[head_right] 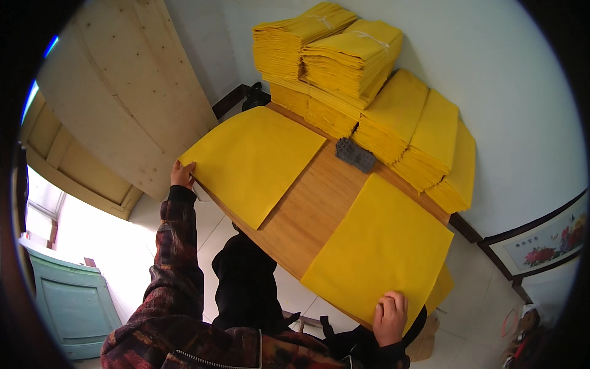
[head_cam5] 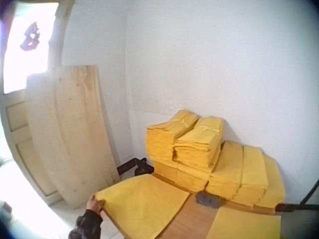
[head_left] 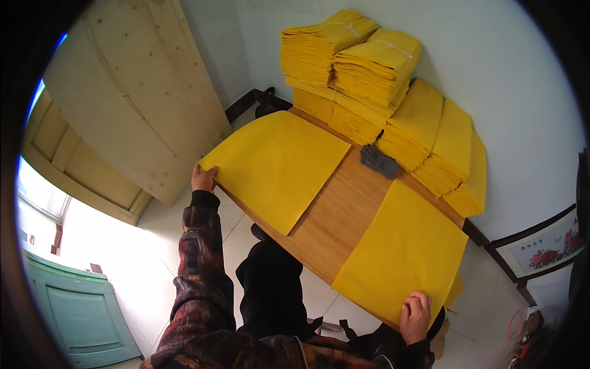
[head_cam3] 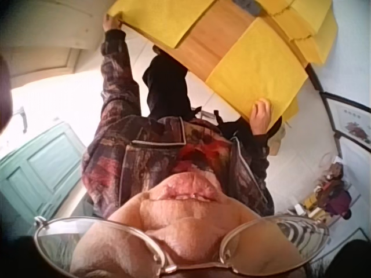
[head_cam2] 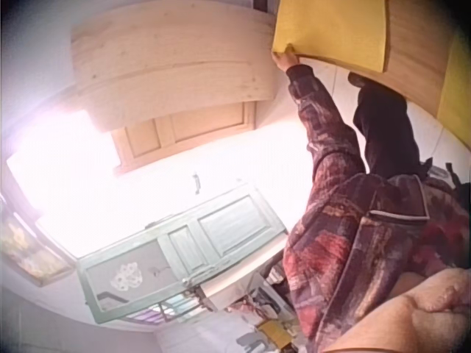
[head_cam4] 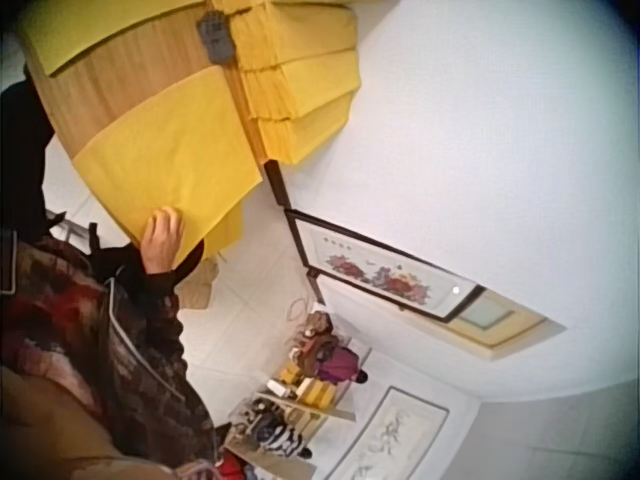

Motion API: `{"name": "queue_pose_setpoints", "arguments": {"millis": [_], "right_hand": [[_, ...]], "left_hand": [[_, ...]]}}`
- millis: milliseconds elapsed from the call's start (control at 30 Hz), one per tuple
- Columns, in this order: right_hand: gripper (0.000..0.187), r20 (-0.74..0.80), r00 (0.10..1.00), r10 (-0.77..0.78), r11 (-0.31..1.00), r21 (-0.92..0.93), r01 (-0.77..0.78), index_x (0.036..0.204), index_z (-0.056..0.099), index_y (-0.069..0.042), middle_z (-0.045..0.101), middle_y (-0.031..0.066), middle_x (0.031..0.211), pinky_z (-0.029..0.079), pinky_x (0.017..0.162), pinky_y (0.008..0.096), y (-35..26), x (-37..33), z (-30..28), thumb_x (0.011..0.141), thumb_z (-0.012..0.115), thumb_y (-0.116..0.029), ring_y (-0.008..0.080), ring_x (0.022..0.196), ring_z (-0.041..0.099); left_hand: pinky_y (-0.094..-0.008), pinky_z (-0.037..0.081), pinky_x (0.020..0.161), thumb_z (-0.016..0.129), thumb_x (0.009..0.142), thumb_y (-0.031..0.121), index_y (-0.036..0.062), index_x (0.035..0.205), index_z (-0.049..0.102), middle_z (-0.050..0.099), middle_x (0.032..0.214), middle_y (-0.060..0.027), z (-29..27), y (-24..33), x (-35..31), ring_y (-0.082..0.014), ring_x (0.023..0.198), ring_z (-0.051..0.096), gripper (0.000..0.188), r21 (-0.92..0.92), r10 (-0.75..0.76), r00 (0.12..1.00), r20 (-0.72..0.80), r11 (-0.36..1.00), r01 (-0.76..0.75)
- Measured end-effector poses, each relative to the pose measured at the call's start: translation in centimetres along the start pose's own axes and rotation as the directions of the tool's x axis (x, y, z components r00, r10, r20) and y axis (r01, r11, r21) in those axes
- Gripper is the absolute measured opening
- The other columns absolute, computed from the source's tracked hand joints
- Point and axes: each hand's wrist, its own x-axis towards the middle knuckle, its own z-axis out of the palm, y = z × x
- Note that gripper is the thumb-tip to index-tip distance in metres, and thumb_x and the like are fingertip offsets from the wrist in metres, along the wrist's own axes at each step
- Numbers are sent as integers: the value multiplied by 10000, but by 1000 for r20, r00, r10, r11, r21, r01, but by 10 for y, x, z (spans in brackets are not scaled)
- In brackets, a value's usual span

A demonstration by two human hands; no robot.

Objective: The person sits on the floor and repeatedly folds yellow sheets in half, then in half again, smoothing each crease. They stack the folded sheets into a neat pile on the wooden table.

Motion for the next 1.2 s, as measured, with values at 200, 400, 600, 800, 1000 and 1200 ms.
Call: {"name": "queue_pose_setpoints", "arguments": {"millis": [200, 400, 600, 800, 1000, 1200], "right_hand": [[92, -35, 999, -21, 1000, 9, 21, 857, 574, -11, 565, 145, 1039, 453, 842, 455, 4, -2, 3, 783, 627, -8, 369, 965, 539], [103, -57, 998, -20, 1000, 21, 21, 862, 571, -12, 562, 141, 1032, 451, 833, 456, 5, -2, 4, 779, 633, -8, 366, 957, 538], [102, -54, 998, -16, 999, 27, 17, 858, 568, -13, 563, 138, 1020, 448, 825, 455, 4, -1, 3, 779, 631, -3, 363, 951, 537], [96, -62, 998, -22, 999, 27, 23, 853, 566, -16, 563, 136, 1012, 446, 818, 456, 5, -1, 4, 781, 628, -3, 363, 942, 535], [87, -76, 997, -30, 999, 29, 32, 853, 568, -16, 565, 136, 1013, 447, 816, 457, 6, -1, 6, 786, 624, -6, 363, 937, 537], [82, -94, 995, -21, 999, 26, 23, 843, 584, -16, 574, 123, 1009, 456, 823, 449, 5, -1, 4, 782, 639, -13, 352, 947, 552]], "left_hand": [[-376, 535, 822, 637, 855, 8, 152, 1354, 499, 630, 1151, -7, -11, 5, -4, -175, 988, 627, 537, 38, -52, 998, 36, 998, 50], [-314, 557, 805, 623, 856, -4, 127, 1327, 522, 658, 1119, -15, -32, -2, 30, -181, 985, 659, 500, 158, -22, 974, 224, 987, -14], [-245, 443, 525, 657, 824, -20, 46, 1170, 583, 643, 911, -12, -31, -1, 32, -123, 654, 580, 360, 219, 68, 971, 230, 968, -120], [-250, 452, 539, 655, 809, -26, 39, 1162, 587, 647, 918, -12, -33, 5, 37, -124, 682, 596, 366, 317, 67, 947, 315, 933, -171], [-279, 516, 667, 664, 801, -29, 23, 1230, 551, 653, 1015, -68, -37, -13, 52, -176, 806, 648, 447, 267, 106, 959, 263, 947, -178], [-330, 540, 772, 712, 815, 29, 47, 1395, 448, 582, 1218, -153, -20, -32, 36, -227, 961, 630, 638, 694, 611, 783, -118, 615, -375]]}}
